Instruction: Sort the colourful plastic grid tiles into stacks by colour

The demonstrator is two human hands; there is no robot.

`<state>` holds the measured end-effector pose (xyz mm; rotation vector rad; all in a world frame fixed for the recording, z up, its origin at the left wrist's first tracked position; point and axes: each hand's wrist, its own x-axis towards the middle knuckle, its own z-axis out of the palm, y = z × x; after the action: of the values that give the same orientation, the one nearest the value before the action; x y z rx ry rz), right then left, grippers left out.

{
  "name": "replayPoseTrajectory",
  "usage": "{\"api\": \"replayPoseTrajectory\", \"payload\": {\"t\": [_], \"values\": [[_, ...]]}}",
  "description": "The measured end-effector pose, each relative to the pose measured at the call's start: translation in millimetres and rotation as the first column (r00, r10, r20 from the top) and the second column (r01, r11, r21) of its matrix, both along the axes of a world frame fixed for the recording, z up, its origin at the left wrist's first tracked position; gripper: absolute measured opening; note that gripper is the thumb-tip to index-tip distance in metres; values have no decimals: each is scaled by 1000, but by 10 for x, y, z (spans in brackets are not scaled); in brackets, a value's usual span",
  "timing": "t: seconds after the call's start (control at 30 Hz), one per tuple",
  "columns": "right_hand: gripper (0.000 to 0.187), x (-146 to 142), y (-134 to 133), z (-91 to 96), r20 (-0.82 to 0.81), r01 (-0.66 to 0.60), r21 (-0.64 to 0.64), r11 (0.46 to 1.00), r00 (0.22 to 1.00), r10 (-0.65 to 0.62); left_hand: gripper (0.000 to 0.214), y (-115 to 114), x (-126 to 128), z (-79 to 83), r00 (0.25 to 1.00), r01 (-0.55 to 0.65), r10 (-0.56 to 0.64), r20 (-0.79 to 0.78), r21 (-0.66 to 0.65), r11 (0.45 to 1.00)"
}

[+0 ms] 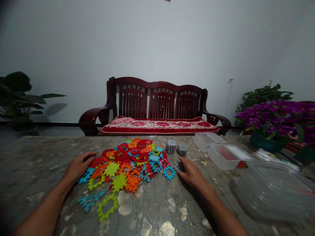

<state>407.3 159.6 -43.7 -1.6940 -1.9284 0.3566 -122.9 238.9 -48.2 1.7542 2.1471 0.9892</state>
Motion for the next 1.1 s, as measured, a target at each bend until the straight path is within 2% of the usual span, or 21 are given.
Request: {"api": "replayPoseTrajectory", "payload": {"t": [0.2,0.33,0.43,0.63,0.83,0.97,1.1], "values": [[69,83,48,99,28,148,79,986,988,-151,42,14,-1,-2,1000,-4,4,-27,-15,1000],[67,173,277,310,-16,345,101,933,938,-345,43,15,-2,6,999,0,-1,-33,-34,999],[64,178,477,439,33,443,98,891,893,-448,43,22,-13,-6,999,0,-1,-47,-26,1000],[65,74,743,516,184,470,75,880,860,-475,41,38,-36,-54,999,-10,10,-33,0,1000],[63,-21,833,540,282,512,14,859,822,-495,43,43,-57,-70,1000,18,-18,-19,9,1000],[66,-26,815,532,269,503,6,864,832,-486,42,46,-59,-72,1000,11,-11,-15,8,1000],[79,-18,746,443,197,493,26,870,850,-488,40,29,-43,-49,1000,8,-7,-27,18,1000]]}}
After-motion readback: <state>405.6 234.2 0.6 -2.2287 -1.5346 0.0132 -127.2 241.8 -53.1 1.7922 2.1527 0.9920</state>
